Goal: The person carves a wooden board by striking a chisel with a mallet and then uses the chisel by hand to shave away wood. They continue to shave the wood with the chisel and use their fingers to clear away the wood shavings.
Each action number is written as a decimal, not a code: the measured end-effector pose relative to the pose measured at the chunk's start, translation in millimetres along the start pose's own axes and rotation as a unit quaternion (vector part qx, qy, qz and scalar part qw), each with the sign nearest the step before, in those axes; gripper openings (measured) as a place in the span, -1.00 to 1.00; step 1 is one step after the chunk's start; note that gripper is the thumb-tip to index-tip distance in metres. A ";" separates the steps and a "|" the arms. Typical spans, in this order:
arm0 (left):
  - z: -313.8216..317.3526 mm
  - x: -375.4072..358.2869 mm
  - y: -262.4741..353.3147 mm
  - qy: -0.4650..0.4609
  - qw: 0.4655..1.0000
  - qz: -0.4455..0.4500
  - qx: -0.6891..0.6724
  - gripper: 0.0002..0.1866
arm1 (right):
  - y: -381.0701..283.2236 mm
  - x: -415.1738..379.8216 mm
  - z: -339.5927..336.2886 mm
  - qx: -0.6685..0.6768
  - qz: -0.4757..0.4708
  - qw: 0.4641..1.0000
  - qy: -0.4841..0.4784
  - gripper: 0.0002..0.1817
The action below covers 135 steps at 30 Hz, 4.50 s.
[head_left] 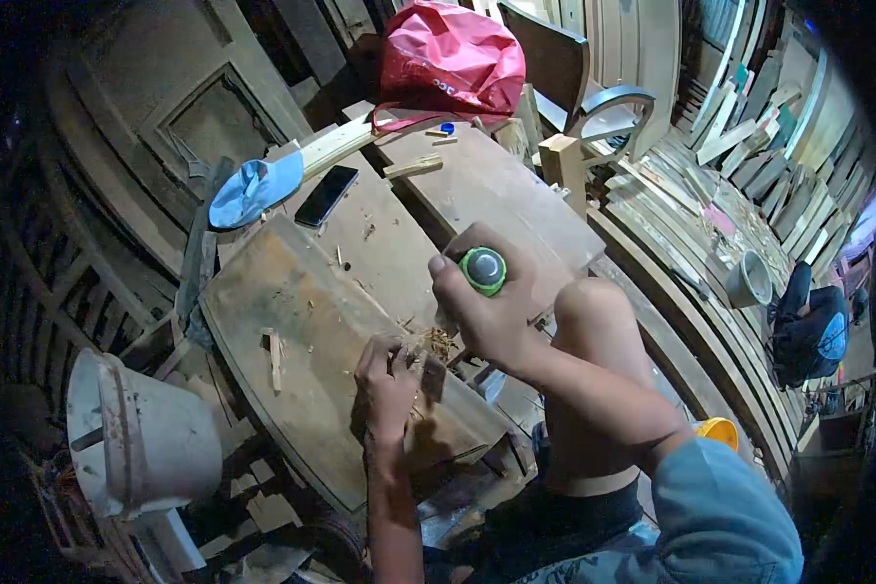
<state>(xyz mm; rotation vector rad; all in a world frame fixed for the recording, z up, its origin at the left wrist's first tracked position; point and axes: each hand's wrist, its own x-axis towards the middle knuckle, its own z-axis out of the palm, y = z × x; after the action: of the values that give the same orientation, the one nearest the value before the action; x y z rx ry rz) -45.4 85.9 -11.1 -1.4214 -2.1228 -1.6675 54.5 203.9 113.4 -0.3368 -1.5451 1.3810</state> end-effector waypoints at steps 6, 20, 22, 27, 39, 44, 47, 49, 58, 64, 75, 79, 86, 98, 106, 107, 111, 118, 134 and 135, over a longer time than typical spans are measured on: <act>1.3 -2.7 -1.5 -0.015 1.000 -0.013 -0.019 -0.84 | 1.6 0.7 5.6 -0.008 -0.008 1.000 0.022 -0.80; -3.0 -0.4 7.7 -0.036 0.999 -0.002 0.022 -0.89 | 7.5 -5.5 12.2 0.001 -0.067 0.998 0.018 -0.81; -2.8 -1.7 5.1 -0.047 0.998 -0.010 0.034 -0.89 | 10.4 -8.2 13.2 -0.047 -0.120 0.992 -0.006 -0.81; 1.5 -2.0 -5.0 -0.041 0.999 0.023 0.022 -0.88 | 0.9 -10.2 10.5 -0.055 -0.136 0.987 -0.070 -0.86; 1.1 -5.9 0.0 -0.039 0.995 -0.078 -0.052 -0.90 | -3.3 -8.6 12.3 -0.025 -0.150 0.982 -0.115 -0.88; 3.4 -0.7 1.7 -0.027 0.995 -0.042 -0.092 -0.88 | -10.3 -9.5 16.4 -0.037 -0.167 0.980 -0.105 -0.88; 5.2 1.4 13.6 -0.005 0.996 -0.036 -0.087 -0.85 | -5.1 -10.5 17.1 -0.028 -0.166 0.977 -0.134 -0.86; 4.1 4.3 6.4 -0.038 0.995 -0.025 -0.092 -0.74 | -9.4 -13.6 18.1 -0.043 -0.162 0.977 -0.134 -0.86; 2.5 -7.3 2.0 -0.033 0.989 -0.101 -0.098 -0.76 | -7.4 -15.5 19.6 -0.047 -0.169 0.976 -0.129 -0.88; -4.1 -0.7 12.0 -0.079 0.993 -0.068 -0.058 -0.84 | -1.0 -8.5 16.7 -0.058 -0.160 0.977 -0.131 -0.86; 2.6 -0.8 1.2 -0.016 1.000 0.024 0.003 -0.86 | 5.3 3.9 2.4 0.015 -0.055 0.997 -0.054 -0.82; -1.8 -0.6 5.5 -0.031 0.999 0.012 0.034 -0.81 | 9.8 1.8 3.6 0.034 -0.013 0.999 -0.033 -0.84; 1.1 -4.2 5.0 -0.042 0.999 -0.009 0.028 -0.75 | 10.6 -2.3 5.5 0.047 -0.005 0.998 -0.034 -0.83; -0.3 1.4 13.9 -0.051 0.997 -0.062 0.015 -0.75 | 7.6 -2.0 5.5 -0.011 -0.072 0.995 -0.064 -0.88; 1.3 -0.5 5.1 -0.062 0.998 -0.016 -0.002 -0.72 | 10.7 -7.3 13.7 0.029 -0.041 0.999 0.019 -0.82; 0.7 -2.4 4.4 -0.055 0.998 -0.041 -0.016 -0.72 | 8.6 -9.0 14.2 0.011 -0.042 0.999 0.026 -0.82; -0.5 -3.5 12.2 -0.065 0.985 -0.158 -0.029 -0.71 | 7.1 -8.5 14.9 0.013 -0.041 0.999 0.031 -0.83; -3.4 -1.0 20.2 -0.040 0.996 -0.085 -0.009 -0.75 | 8.4 -6.7 12.8 0.047 -0.038 0.997 0.039 -0.82; 0.3 -2.8 16.4 -0.016 0.986 -0.156 -0.050 -0.87 | 2.5 -9.4 17.2 -0.063 -0.080 0.995 0.004 -0.84; 4.1 -5.1 5.3 -0.005 0.991 -0.113 -0.070 -0.84 | 7.3 -8.4 19.6 -0.055 -0.113 0.992 -0.005 -0.85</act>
<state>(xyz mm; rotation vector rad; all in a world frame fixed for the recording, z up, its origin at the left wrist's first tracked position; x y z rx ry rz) -37.0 86.0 -11.9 -1.2625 -2.2878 -1.9285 40.0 188.4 105.9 -0.2144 -1.6177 1.1264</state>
